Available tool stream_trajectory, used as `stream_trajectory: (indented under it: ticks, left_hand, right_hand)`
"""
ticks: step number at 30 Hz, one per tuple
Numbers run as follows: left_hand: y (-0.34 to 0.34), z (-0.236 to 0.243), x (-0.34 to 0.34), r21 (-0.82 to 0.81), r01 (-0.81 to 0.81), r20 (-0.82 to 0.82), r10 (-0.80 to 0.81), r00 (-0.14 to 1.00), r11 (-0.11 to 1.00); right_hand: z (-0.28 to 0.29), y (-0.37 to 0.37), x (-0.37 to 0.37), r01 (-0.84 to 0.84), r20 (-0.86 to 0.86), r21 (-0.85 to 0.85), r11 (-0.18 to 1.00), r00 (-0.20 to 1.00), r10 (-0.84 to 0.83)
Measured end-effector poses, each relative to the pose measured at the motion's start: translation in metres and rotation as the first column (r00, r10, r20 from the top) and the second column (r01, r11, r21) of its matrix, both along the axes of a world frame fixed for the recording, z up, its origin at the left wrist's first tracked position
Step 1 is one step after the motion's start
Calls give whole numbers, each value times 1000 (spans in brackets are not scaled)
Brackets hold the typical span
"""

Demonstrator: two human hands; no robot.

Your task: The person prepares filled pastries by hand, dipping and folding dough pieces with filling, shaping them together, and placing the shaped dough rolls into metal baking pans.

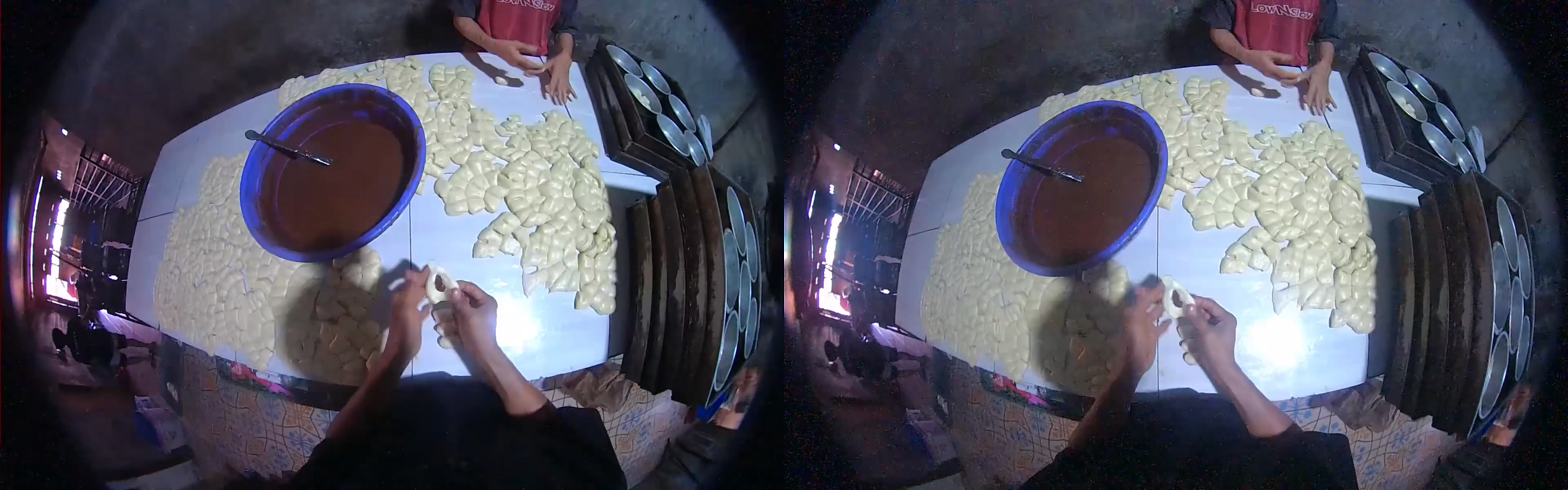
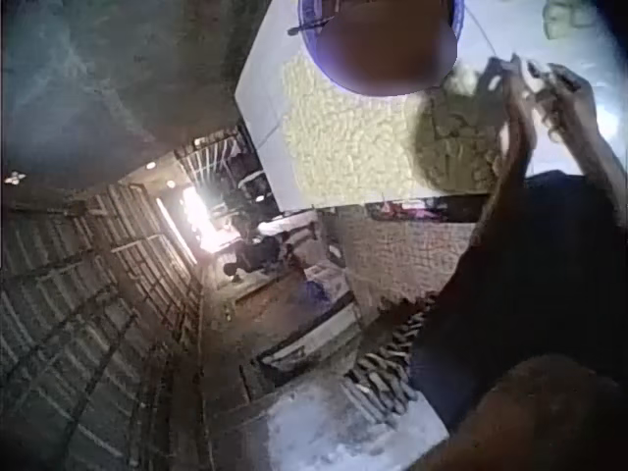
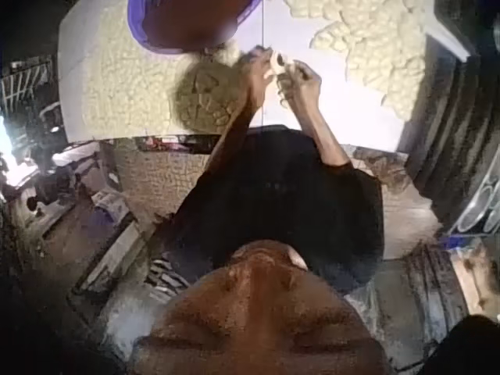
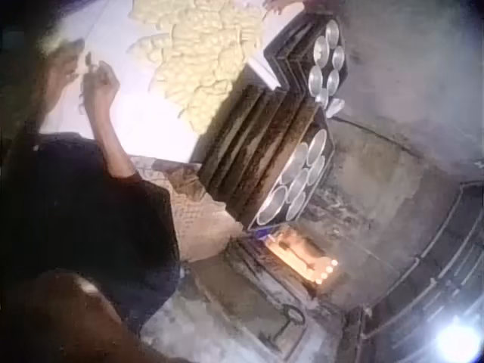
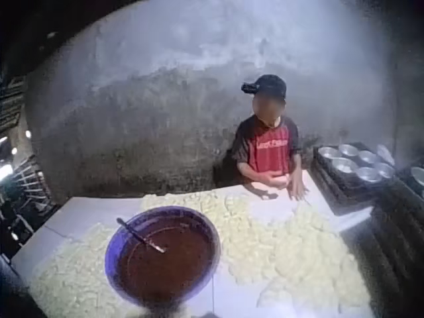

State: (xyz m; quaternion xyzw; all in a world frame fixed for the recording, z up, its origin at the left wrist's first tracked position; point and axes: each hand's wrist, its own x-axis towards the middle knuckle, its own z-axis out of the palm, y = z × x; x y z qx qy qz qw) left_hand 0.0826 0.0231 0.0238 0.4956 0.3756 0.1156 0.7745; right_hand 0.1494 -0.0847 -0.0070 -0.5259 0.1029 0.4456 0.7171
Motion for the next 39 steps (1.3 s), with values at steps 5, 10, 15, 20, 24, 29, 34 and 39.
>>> stream_trajectory:
  ticks: [5, 10, 15, 20, 24, 29, 34, 39]
  left_hand:
    - [-16, -2, -24, 507, 229, -14, -258, 966, 831]
    - [-20, 3, -38, 470, 313, 56, -382, 923, 825]
    - [-31, -4, -38, 64, 146, 222, -157, 962, 987]
    - [-36, -11, -45, 178, 225, 155, -253, 955, 958]
    - [-39, -10, -53, 338, 273, 233, -361, 903, 901]
    - [-38, -14, -55, 456, 234, 176, -344, 922, 859]
    - [-35, -20, -60, 465, 201, 70, -263, 962, 862]
    - [-48, -28, -65, 399, 109, 160, -186, 969, 910]
  right_hand:
    - [2, -25, -8, 17, 968, -235, 972, 97, 232]
    - [6, -39, -4, -54, 858, 59, 997, 514, -23]
    - [-5, -54, -9, 59, 788, 134, 989, 598, -143]
    - [8, -62, -21, -141, 764, -20, 990, 636, 106]
    - [9, -65, -17, -73, 616, 48, 996, 787, 28]
    - [5, -53, -22, -81, 779, 101, 992, 626, -28]
    - [20, -57, -28, -243, 932, -63, 968, 332, 144]
    - [12, -57, -30, -295, 819, -160, 942, 493, 293]
